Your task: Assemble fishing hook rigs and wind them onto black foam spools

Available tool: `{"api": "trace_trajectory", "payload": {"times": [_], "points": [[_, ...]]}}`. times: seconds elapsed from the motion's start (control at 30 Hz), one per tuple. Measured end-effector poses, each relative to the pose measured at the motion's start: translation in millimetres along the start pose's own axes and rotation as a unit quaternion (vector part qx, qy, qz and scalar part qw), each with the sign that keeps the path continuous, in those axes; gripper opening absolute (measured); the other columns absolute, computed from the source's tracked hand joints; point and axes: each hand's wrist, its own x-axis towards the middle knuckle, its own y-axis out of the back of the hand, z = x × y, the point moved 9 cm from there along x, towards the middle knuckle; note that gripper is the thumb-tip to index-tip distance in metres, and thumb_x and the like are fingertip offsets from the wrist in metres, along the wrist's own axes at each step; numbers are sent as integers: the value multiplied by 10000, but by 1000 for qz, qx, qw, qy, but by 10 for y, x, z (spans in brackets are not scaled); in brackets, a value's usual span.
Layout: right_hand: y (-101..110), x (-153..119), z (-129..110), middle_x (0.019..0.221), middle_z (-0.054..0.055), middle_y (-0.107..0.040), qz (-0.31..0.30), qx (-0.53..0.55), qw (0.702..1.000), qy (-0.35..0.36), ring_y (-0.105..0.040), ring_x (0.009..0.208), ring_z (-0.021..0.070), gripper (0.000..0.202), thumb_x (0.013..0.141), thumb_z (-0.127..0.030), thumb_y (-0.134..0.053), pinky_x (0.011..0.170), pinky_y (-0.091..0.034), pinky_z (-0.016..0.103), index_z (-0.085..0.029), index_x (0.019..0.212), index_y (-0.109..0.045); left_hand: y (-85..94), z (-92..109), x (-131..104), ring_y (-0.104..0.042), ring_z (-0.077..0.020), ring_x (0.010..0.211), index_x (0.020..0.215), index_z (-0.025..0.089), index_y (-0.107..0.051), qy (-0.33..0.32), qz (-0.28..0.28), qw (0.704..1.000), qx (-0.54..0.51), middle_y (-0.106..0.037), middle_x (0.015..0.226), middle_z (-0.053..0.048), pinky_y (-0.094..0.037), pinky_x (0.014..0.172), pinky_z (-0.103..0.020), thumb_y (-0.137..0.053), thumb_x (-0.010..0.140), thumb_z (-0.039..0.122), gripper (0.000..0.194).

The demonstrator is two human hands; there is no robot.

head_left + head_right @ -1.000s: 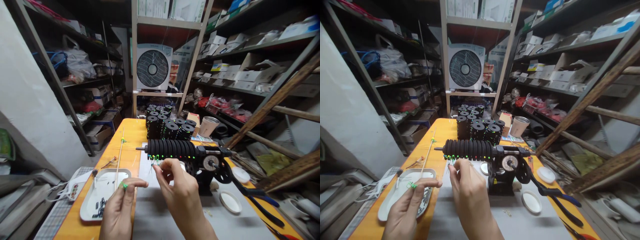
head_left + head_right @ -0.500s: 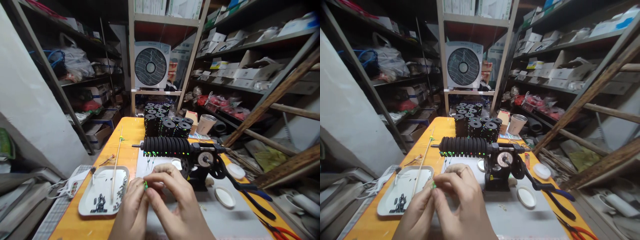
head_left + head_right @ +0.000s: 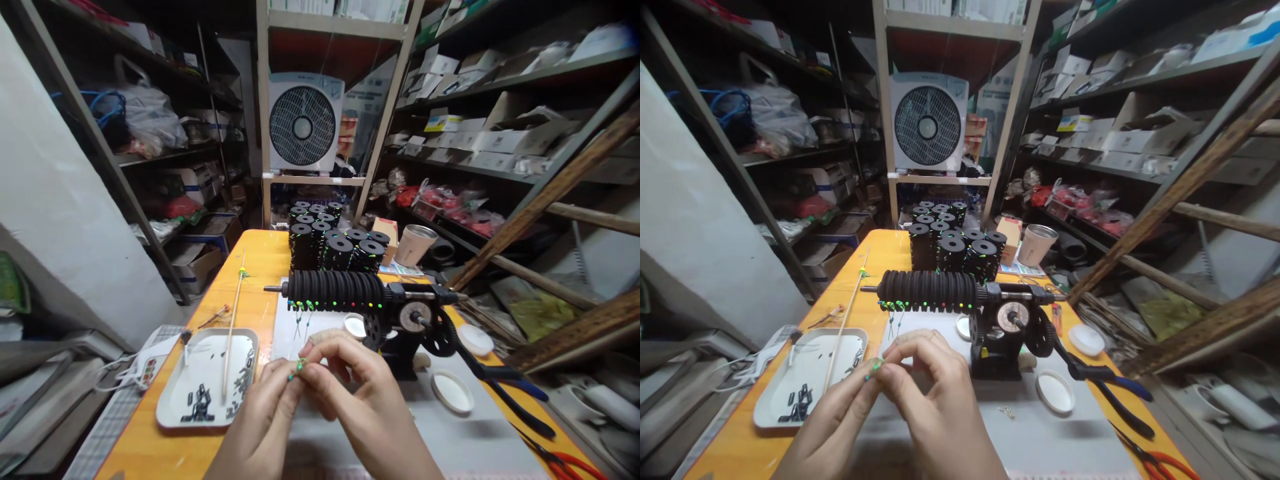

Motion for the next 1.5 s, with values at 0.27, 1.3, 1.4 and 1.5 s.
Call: {"api": "trace_trajectory", "payload": {"times": [0.27, 1.3, 1.4, 1.5], "points": [[45, 46, 104, 722, 7, -710, 28, 169, 984, -55, -598, 610, 82, 246, 929, -410, -699, 562, -487, 158, -187, 868, -615, 182, -22, -3, -653, -268, 1120, 1045, 275, -796, 21, 70, 997, -39, -781, 1073, -53, -488, 990, -331, -563, 942, 545, 370], [89, -192, -245, 679, -31, -607, 132, -333, 906, 225, -574, 532, 111, 119, 945, -180, -655, 544, -467, 229, -207, 856, -581, 252, -129, -19, -628, -240, 1007, 976, 265, -771, 25, 62, 997, -25, -758, 960, -42, -403, 976, -330, -524, 971, 527, 359], [204, -279, -261, 735, -18, -645, 135, -315, 916, 209, -596, 553, 111, 77, 950, -144, -616, 529, -480, 215, -215, 974, -597, 77, -12, 40, -643, -232, 977, 950, 265, -762, 4, 4, 1000, -19, -753, 942, -31, -405, 954, -346, -485, 1003, 462, 344], [301, -282, -288, 808, 3, -681, 127, -280, 932, 194, -638, 620, 120, 140, 956, -123, -593, 540, -493, 212, -233, 1032, -633, -56, 123, 96, -639, -230, 952, 912, 274, -755, -21, -26, 999, 32, -731, 871, -18, -395, 938, -354, -468, 1016, 422, 339]]}}
